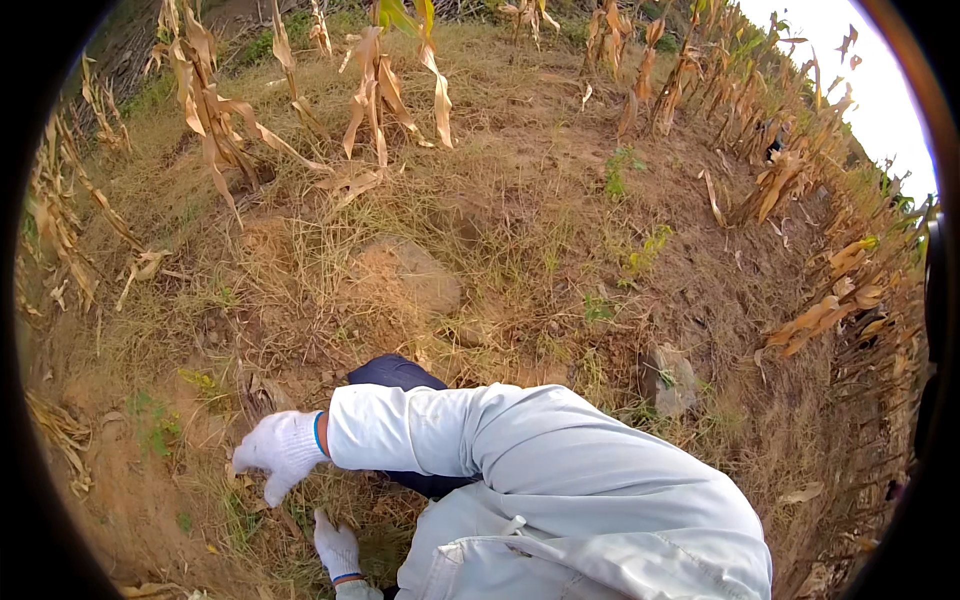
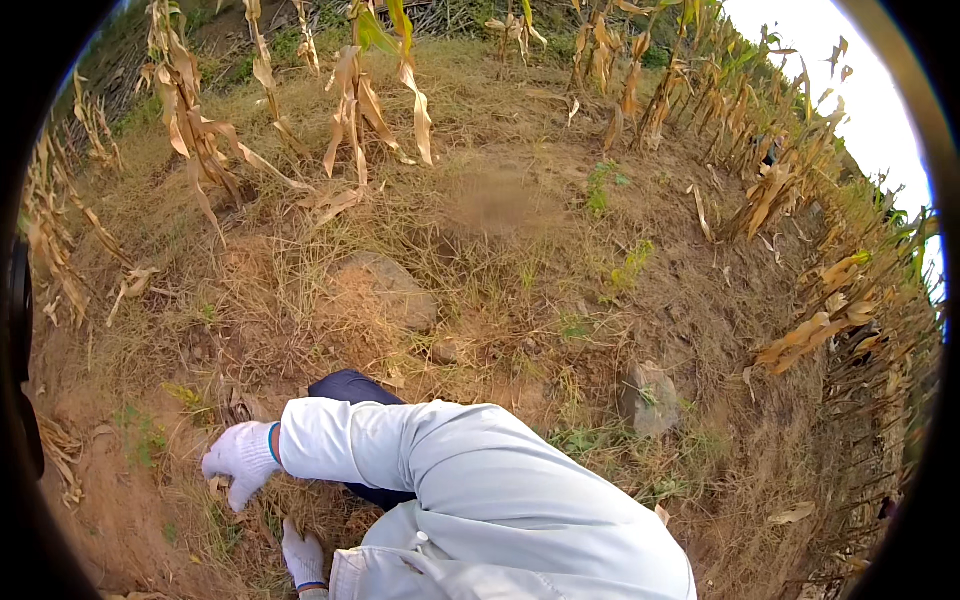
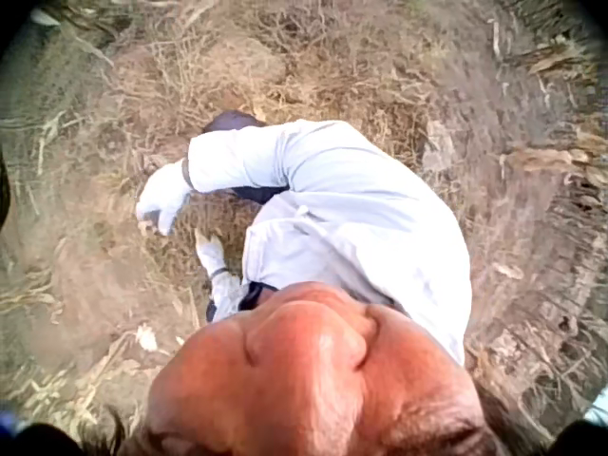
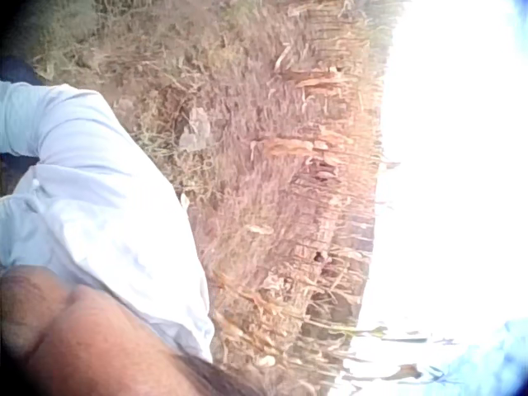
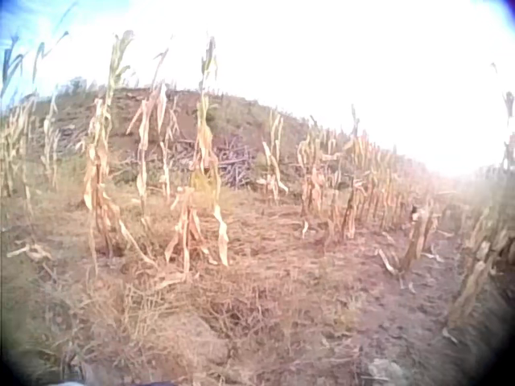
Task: The person sits on the ground in a field and pulls weeds by hand, gathering them into a growing pile on their lap. They repeatedly reach down to uproot small green plants and add them to the bundle.
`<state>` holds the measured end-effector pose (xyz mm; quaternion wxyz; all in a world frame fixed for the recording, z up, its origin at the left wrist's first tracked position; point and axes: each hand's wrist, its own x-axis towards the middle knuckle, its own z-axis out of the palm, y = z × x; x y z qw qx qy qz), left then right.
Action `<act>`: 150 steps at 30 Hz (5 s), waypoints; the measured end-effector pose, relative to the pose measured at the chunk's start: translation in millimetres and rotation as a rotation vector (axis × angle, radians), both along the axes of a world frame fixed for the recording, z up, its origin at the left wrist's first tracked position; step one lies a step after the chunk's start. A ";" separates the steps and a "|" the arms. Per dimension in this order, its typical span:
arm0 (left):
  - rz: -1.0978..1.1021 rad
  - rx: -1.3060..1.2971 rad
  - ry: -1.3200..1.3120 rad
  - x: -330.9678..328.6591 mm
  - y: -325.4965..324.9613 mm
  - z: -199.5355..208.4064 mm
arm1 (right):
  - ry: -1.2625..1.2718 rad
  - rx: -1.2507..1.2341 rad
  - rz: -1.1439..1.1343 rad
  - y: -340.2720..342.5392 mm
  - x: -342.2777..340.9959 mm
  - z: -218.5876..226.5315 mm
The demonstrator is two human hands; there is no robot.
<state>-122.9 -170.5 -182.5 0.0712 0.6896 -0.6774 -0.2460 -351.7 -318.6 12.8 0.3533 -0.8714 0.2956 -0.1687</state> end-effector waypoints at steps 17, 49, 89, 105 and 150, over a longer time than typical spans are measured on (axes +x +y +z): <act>-0.156 -0.127 0.297 -114.3 -0.2 146.1 | 0.019 -0.011 -0.077 59.9 -75.0 -51.0; 1.071 -0.406 0.914 133.1 -54.1 -37.9 | -0.429 -0.064 -0.581 87.7 -175.7 -20.9; 0.862 -0.481 0.776 79.7 191.7 159.7 | -0.034 1.090 0.816 115.5 248.7 -19.4; 1.241 -1.060 1.361 100.0 196.6 180.6 | -0.156 0.966 0.403 97.2 261.4 -31.1; 0.738 -0.577 0.070 104.4 210.6 142.7 | 0.128 0.454 0.591 132.5 281.5 -50.3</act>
